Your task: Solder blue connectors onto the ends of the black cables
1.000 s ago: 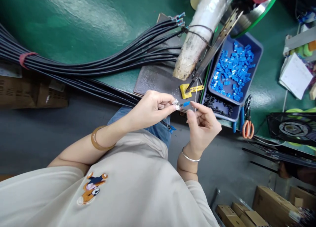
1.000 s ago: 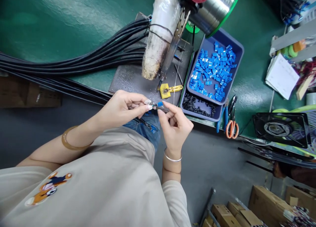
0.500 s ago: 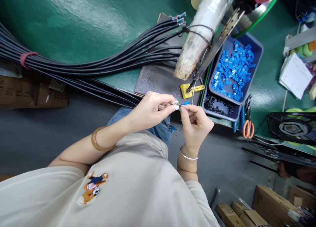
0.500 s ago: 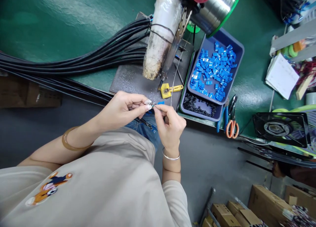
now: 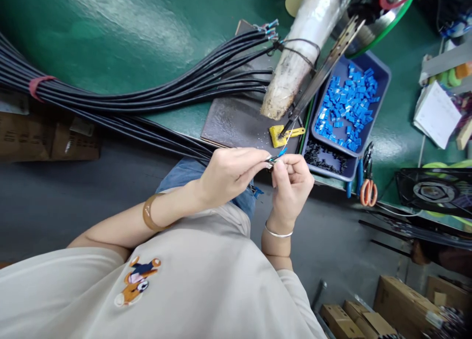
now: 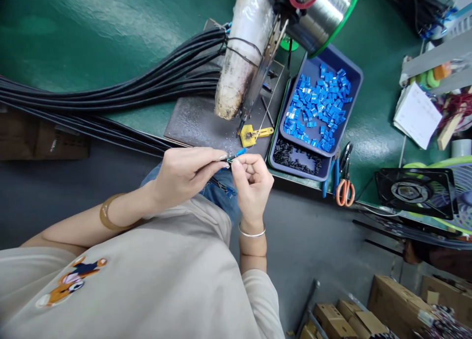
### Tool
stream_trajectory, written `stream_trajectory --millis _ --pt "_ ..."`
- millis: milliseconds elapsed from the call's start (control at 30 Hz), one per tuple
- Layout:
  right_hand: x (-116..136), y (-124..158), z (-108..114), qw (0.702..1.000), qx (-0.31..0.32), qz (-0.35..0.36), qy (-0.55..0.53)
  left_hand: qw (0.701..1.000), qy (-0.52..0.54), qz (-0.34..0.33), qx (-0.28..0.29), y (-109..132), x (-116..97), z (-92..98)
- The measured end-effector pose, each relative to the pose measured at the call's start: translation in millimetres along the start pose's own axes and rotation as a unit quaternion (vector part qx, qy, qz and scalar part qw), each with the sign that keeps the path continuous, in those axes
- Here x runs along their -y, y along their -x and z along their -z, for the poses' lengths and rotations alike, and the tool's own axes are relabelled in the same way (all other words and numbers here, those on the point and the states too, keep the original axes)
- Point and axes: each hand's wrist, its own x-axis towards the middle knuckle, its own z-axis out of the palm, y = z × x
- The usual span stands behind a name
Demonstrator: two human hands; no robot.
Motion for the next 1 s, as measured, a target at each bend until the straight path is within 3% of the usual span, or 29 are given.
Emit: stream_trajectory --millis 67,200,300,533,633,767,1000 --pt "2.6 -1.8 -0.1 1.0 -0.022 0.003 -0.004 0.999 0.026 0.028 0.025 -2.1 -1.6 1.6" --pt "5.9 -2.2 4.8 0.99 -0.11 0.061 0.062 0.97 0.142 0.164 0.11 -10.9 -1.9 11.2" --pt "5.9 0.2 9.4 0.986 -0.09 0.101 0.094 0.951 0.183 0.215 0.122 -14.5 -0.5 15.5" --pt "6.5 1.6 9.2 0.993 0.011 0.063 0.1 0.952 0.173 0.201 0.155 -12.4 1.2 12.9" --pt "6.8 1.2 9.2 0.992 -0.006 0.066 0.108 0.954 0.157 0.207 0.152 -11.9 1.3 12.3" --pt "5.0 2.2 11.1 0.986 -0.042 0.084 0.138 0.952 0.157 0.223 0.141 -12.1 2.4 11.6" --pt "1.8 0.6 14.7 0.964 0.045 0.178 0.194 0.968 0.112 0.164 0.154 -10.5 4.1 9.3"
